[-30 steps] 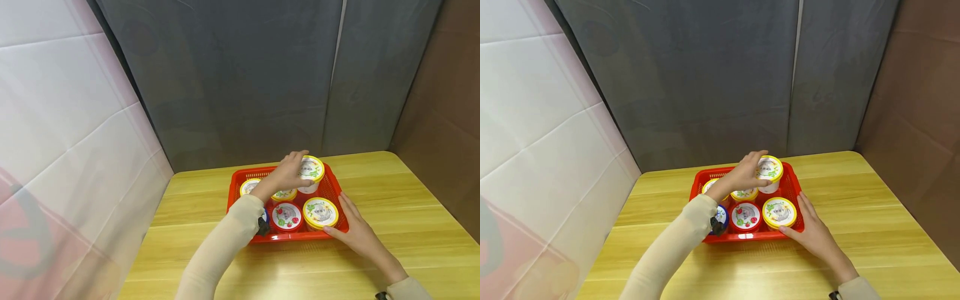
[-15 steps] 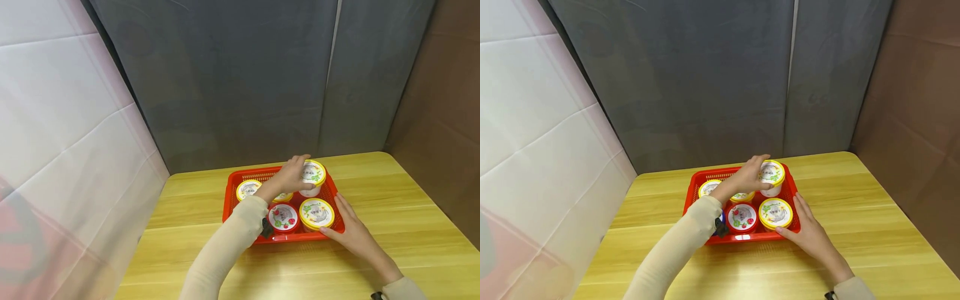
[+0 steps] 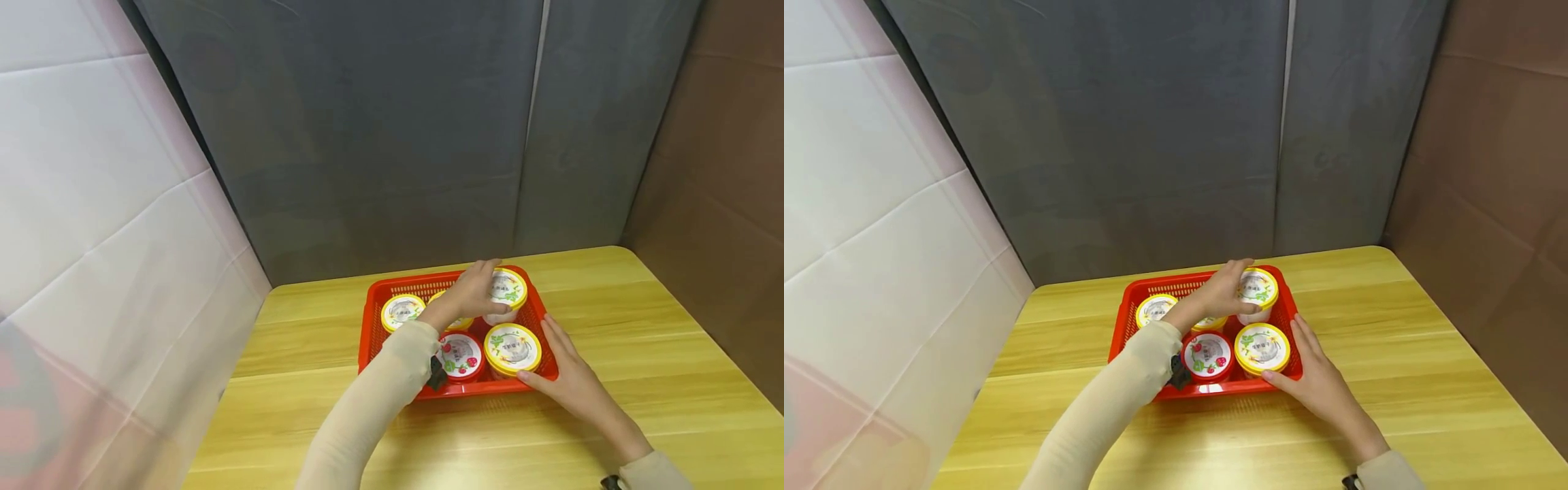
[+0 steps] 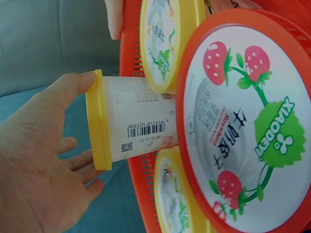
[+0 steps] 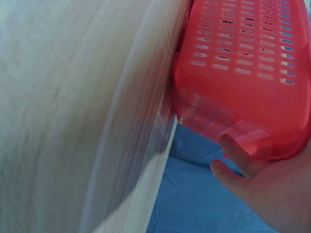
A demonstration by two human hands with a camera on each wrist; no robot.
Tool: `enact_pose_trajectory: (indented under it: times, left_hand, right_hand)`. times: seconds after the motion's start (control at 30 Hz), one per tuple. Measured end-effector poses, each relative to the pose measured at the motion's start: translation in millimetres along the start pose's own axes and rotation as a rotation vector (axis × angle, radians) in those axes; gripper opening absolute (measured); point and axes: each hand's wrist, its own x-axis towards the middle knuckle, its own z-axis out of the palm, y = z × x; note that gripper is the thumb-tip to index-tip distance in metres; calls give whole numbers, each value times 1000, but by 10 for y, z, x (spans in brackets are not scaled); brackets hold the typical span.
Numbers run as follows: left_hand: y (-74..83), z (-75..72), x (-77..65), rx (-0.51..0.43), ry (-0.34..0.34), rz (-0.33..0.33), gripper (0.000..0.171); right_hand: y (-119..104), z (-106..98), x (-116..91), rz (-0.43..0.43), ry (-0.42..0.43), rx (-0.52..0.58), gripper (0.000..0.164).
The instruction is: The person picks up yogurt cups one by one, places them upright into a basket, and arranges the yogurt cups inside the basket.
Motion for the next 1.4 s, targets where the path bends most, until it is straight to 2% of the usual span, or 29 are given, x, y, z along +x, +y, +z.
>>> enact_pose_trajectory:
  times: [0.17,0.6,0.87,1.17,1.4]
  left_hand:
    - [-50,60,8,-28,-16,-19,94]
    - [-87,187,14,-18,-82,-55,95]
    - [-91,200,3,-29,-100,-64,94]
    - [-114,236,4,-59,-128,-130,96]
    - [-125,258,19,-95,-135,-145,98]
  right_hand:
    - [-22,6,-8,11,-11,6,113]
    - [-47,24,-22,3,-3,1,112]
    - [-52,40,-20,1,0,5,112]
    - [-41,60,-20,10,-5,7,112]
    - [-38,70,-8,8,3,3,113]
